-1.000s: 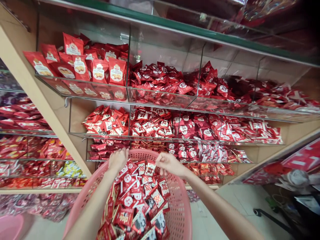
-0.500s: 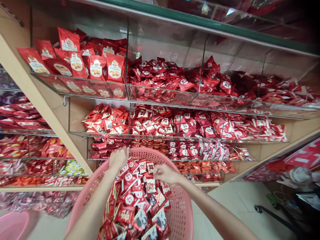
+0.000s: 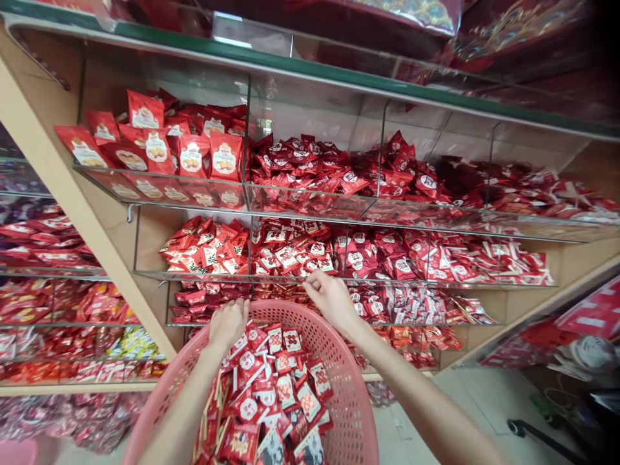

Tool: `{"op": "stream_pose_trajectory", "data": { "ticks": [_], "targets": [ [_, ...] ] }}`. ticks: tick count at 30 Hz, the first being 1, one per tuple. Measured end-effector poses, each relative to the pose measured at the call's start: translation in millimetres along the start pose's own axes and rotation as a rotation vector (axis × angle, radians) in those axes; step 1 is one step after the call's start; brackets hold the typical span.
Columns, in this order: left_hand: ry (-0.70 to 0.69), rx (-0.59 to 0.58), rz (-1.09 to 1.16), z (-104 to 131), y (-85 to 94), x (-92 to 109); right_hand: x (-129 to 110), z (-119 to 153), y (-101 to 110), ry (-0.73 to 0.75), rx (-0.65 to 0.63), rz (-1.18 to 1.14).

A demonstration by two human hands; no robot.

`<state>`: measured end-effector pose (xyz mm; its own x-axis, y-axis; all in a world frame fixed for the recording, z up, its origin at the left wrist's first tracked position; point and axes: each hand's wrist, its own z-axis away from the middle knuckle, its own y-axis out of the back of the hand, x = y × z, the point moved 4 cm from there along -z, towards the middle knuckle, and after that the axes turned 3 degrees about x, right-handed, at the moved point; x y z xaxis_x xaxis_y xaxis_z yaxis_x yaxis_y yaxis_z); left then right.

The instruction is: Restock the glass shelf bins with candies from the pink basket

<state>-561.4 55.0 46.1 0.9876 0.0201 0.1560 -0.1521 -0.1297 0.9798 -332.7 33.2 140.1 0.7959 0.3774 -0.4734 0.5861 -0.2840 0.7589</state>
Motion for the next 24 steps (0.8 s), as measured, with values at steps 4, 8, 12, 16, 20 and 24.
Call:
{"op": "stream_pose_trajectory", "data": {
  "ticks": [4,8,12,16,20,24],
  "targets": [
    [-0.005,0.004,0.009,0.2,0.0,-0.6,1.3,-28.1,18.5,-0.025,0.107,0.345],
    [-0.002,-0.005,0.007,0.1,0.3,-1.7,7.1,-42.0,15.0,-0.139,0.018,0.601],
    [-0.008,0.000,0.010,0.8,0.9,-2.2,9.2,-45.2,10.4,-0.172,0.007,0.635],
    [-0.005,0.006,0.008,2.4,1.3,-2.8,11.8,-44.3,8.9,-0.196,0.014,0.609],
    [0.009,-0.006,0.009,3.3,2.9,-2.3,16.1,-41.6,5.9,-0.206,0.004,0.558],
    [0.022,-0.017,0.015,3.7,4.8,-1.4,19.8,-39.1,6.3,-0.173,0.080,0.484]
  ]
}}
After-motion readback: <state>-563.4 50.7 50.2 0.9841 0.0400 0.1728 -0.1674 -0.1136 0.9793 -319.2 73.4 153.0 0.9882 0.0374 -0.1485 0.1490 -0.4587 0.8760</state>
